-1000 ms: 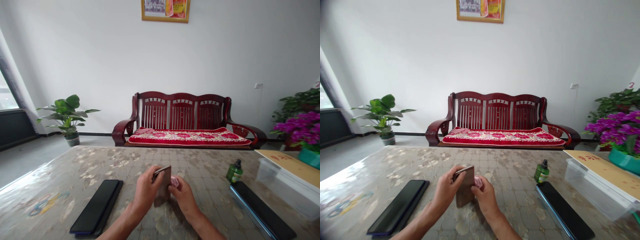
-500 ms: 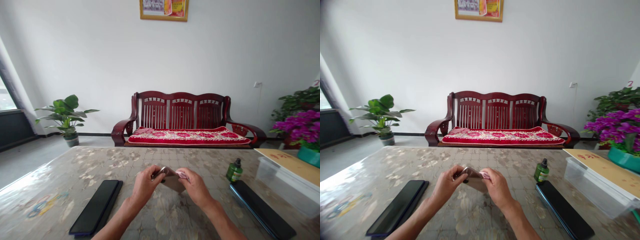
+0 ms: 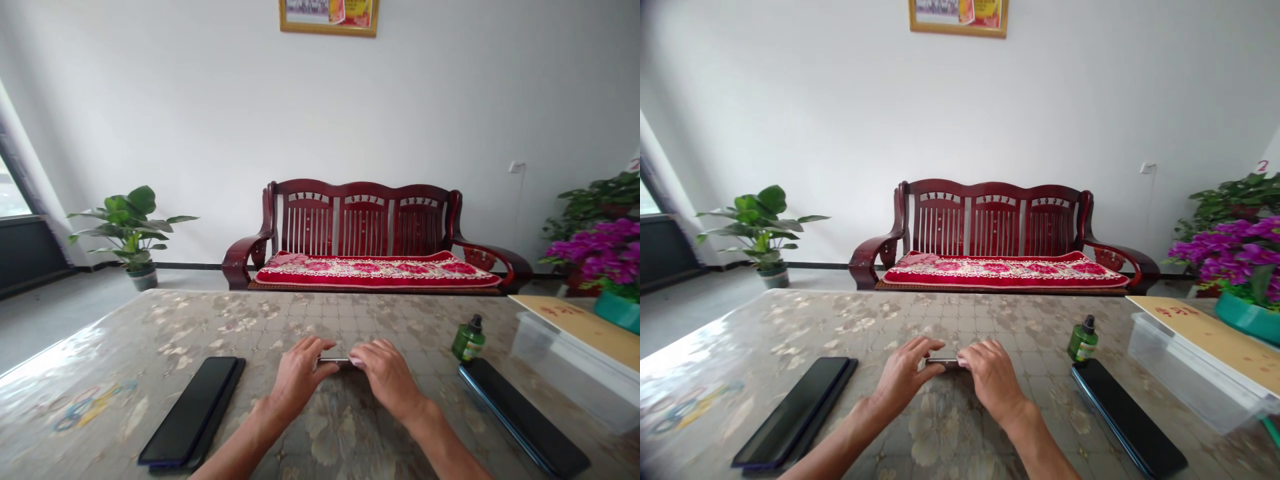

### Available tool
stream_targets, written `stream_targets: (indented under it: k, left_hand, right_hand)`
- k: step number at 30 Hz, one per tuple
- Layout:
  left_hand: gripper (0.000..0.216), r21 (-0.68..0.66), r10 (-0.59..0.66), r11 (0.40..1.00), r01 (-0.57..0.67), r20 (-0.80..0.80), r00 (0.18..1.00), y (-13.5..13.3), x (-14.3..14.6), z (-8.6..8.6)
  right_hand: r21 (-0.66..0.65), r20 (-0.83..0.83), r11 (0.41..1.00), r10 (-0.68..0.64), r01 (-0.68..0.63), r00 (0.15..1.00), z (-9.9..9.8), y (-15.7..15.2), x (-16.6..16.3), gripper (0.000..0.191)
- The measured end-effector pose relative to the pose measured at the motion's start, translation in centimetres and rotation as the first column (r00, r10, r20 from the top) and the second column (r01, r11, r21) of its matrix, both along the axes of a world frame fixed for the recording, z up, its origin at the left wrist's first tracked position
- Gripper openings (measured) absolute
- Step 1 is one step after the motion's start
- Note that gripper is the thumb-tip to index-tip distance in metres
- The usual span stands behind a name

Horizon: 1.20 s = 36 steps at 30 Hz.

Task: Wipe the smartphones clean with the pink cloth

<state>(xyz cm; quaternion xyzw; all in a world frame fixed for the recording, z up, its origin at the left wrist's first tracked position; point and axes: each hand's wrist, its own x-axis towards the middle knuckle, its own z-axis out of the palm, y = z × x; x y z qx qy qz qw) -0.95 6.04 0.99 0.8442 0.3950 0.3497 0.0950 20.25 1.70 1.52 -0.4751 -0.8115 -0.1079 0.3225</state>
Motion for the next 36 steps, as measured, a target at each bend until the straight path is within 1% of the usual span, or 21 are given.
stream_targets:
  k: [3,5,9,12,15,18,21,25,28,31,36]
  left_hand:
    - [0.006,0.013,-0.03,0.999,0.031,-0.089,0.996,0.1,0.0,-0.3]
    - [0.01,0.022,-0.043,0.999,0.046,-0.115,0.992,0.2,0.0,-0.6]
    - [0.013,0.063,-0.028,0.997,0.033,-0.082,0.996,0.2,0.1,-1.2]
    - [0.015,0.078,-0.015,0.997,0.02,-0.059,0.998,0.0,0.3,-1.3]
    - [0.021,0.088,0.006,0.996,0.0,-0.073,0.997,-0.1,0.5,-1.2]
    - [0.022,0.077,0.008,0.997,-0.002,-0.077,0.997,-0.1,0.4,-1.0]
    - [0.017,0.051,0.014,0.999,-0.011,-0.067,0.998,0.0,0.2,-0.9]
    - [0.015,-0.004,0.067,0.998,-0.068,-0.079,0.995,0.2,0.0,-0.8]
    - [0.015,-0.042,0.093,0.994,-0.097,-0.073,0.993,0.3,0.0,-0.8]
    - [0.015,-0.061,0.097,0.993,-0.102,-0.07,0.993,0.2,0.1,-0.9]
    - [0.014,-0.087,0.101,0.99,-0.11,-0.106,0.989,0.1,0.1,-0.8]
  right_hand:
    - [0.004,0.001,1.0,0.026,-0.026,1.0,0.3,0.2,0.4,0.023]
    - [0.021,-0.003,0.999,0.026,-0.026,1.0,0.5,0.2,0.5,0.021]
    - [0.095,-0.022,0.995,-0.018,0.02,1.0,0.2,0.1,0.1,0.021]
    - [0.159,-0.025,0.986,-0.042,0.045,0.999,-0.4,-0.3,-1.2,0.02]
    - [0.204,0.013,0.979,-0.03,0.027,0.999,-1.0,-0.6,-2.6,0.023]
    - [0.259,0.029,0.966,-0.012,0.004,1.0,-1.4,-0.6,-2.8,0.027]
    - [0.263,-0.001,0.964,-0.048,0.046,0.999,-1.6,-0.2,-1.3,0.025]
    - [0.271,-0.036,0.949,-0.158,0.162,0.987,-2.3,0.6,2.0,0.024]
    - [0.281,-0.053,0.932,-0.221,0.227,0.974,-2.8,0.9,3.3,0.026]
    - [0.293,-0.071,0.93,-0.209,0.221,0.975,-3.0,1.0,2.6,0.025]
    - [0.327,-0.027,0.938,-0.111,0.114,0.993,-2.7,0.8,-0.3,0.028]
